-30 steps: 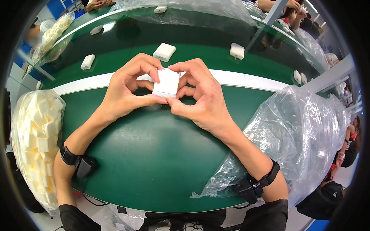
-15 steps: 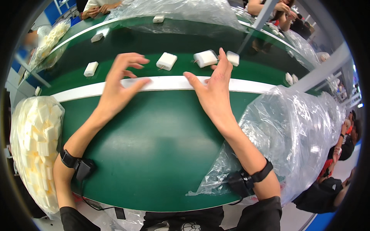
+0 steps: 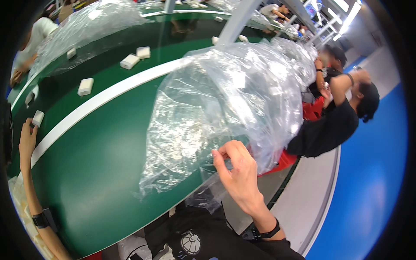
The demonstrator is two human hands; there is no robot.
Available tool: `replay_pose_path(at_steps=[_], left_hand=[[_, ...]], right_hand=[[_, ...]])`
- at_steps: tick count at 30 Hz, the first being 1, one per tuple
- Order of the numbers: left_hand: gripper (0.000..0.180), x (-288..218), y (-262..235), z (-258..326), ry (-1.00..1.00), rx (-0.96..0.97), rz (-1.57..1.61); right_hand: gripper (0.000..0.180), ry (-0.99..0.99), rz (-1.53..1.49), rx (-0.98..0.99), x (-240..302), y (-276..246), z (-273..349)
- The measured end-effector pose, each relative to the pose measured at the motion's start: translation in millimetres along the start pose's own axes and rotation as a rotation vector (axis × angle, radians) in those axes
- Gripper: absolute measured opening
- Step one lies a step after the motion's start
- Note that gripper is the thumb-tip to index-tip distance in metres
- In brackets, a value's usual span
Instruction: Packaging small white foam pads into plastic bags on a conveyor belt in a factory setting.
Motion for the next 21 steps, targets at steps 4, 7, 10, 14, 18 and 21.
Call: replay_pose_path(at_steps=[4,7,10,14,18,21], left_hand=[[0.057,-58,24,-2,0.472,-0.295,0.086],[0.054,-89,39,7,0.523,-0.291,0.046],[0.053,-73,35,0,0.458,-0.270,0.239],[0.048,-42,36,-9,0.451,-0.344,0.289],[0.045,-54,27,2,0.319,-0.316,0.746],[0.046,-94,42,11,0.182,-0.152,1.311]], right_hand=[[0.014,-0.073,0.147,-0.344,-39,-25,9],[0.017,-0.034,0.312,-0.576,-50,-36,4],[0.027,0.187,0.312,-0.332,-75,-28,-34],[0.042,0.523,0.236,-0.005,-107,-6,-56],[0.046,0.150,0.297,-0.303,-27,-22,-29],[0.050,-0.016,0.206,0.030,62,0,2]])
Point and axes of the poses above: each hand's wrist, its own z-axis away from the middle knuckle, its own y-axis out of the palm, x = y × z, the point moved 10 cm from there along -z, towards the middle knuckle, and after that the axes turned 9 degrees about y, right-handed, at the moved point
